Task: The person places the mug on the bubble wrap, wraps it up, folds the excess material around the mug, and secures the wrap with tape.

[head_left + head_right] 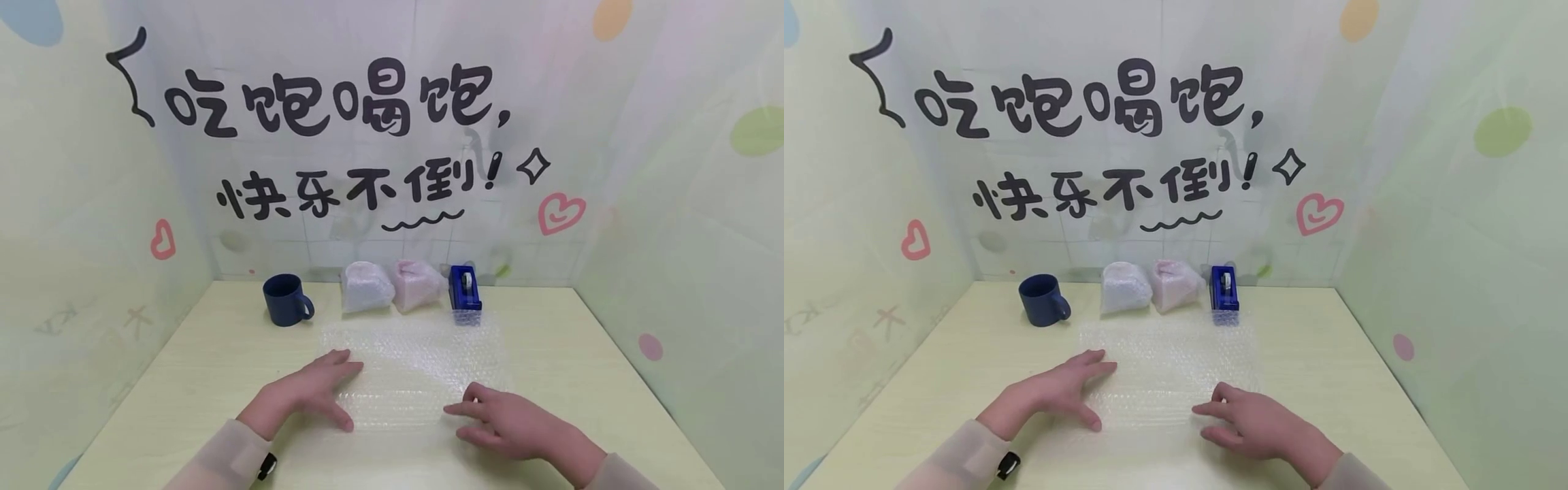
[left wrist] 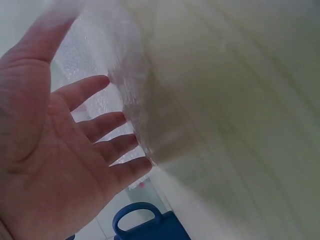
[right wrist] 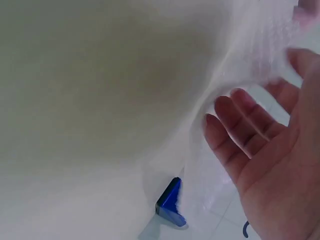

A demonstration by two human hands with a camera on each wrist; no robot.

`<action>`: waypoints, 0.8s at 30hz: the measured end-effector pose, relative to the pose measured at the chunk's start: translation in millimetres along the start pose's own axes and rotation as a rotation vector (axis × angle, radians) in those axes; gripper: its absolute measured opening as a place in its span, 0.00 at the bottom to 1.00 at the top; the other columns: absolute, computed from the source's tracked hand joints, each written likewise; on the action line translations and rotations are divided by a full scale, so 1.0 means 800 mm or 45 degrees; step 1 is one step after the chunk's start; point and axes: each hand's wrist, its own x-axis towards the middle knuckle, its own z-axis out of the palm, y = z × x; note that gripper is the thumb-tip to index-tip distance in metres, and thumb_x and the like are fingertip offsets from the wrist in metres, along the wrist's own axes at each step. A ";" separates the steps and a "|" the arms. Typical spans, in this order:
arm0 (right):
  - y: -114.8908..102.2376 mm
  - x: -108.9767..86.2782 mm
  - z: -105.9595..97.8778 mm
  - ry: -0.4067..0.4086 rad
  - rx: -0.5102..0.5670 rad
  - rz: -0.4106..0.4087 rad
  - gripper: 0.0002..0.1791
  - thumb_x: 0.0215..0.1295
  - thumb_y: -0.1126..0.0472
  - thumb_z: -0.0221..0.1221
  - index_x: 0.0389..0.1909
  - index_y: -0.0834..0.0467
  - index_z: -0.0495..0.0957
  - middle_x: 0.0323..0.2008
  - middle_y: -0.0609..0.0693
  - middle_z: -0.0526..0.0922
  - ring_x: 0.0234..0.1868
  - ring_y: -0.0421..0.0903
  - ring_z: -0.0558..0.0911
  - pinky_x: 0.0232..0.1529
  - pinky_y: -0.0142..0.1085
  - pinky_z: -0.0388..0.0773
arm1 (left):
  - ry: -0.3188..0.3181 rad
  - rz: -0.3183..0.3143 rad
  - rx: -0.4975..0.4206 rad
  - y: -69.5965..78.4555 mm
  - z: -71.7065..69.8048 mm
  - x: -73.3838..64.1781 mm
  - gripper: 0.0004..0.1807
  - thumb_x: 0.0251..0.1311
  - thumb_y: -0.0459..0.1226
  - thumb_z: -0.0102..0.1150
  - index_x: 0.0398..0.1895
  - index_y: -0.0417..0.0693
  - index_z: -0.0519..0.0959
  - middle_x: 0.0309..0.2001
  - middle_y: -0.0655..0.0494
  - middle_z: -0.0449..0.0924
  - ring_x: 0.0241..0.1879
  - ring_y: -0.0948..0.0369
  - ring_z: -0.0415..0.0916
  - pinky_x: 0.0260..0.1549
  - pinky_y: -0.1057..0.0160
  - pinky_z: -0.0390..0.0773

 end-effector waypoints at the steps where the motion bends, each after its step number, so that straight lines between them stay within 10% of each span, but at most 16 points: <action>1: 0.003 0.003 -0.002 -0.001 0.021 0.066 0.22 0.87 0.48 0.55 0.72 0.49 0.83 0.53 0.44 0.79 0.40 0.30 0.74 0.42 0.33 0.81 | 0.007 -0.010 0.003 -0.001 0.000 0.000 0.61 0.44 0.51 0.91 0.82 0.45 0.69 0.86 0.33 0.54 0.87 0.32 0.48 0.82 0.29 0.54; 5: 0.022 0.017 -0.008 0.056 -0.072 0.234 0.29 0.83 0.42 0.59 0.72 0.58 0.80 0.62 0.56 0.82 0.59 0.51 0.83 0.62 0.53 0.83 | 0.010 -0.018 -0.005 -0.001 -0.002 0.002 0.61 0.43 0.51 0.91 0.82 0.47 0.70 0.87 0.33 0.54 0.87 0.32 0.49 0.82 0.29 0.55; 10: 0.047 0.037 -0.014 -0.065 -0.039 0.368 0.52 0.68 0.38 0.72 0.81 0.65 0.66 0.82 0.73 0.61 0.81 0.78 0.62 0.77 0.74 0.63 | -0.005 -0.031 -0.025 -0.001 -0.005 0.002 0.61 0.43 0.49 0.92 0.82 0.46 0.70 0.87 0.33 0.54 0.86 0.32 0.49 0.82 0.28 0.56; 24: 0.079 0.073 -0.020 -0.313 0.307 0.587 0.58 0.64 0.40 0.75 0.88 0.53 0.57 0.89 0.66 0.45 0.89 0.72 0.44 0.82 0.76 0.50 | 0.031 -0.027 -0.010 -0.017 -0.012 0.016 0.54 0.52 0.53 0.86 0.80 0.44 0.72 0.85 0.33 0.57 0.86 0.34 0.52 0.82 0.30 0.57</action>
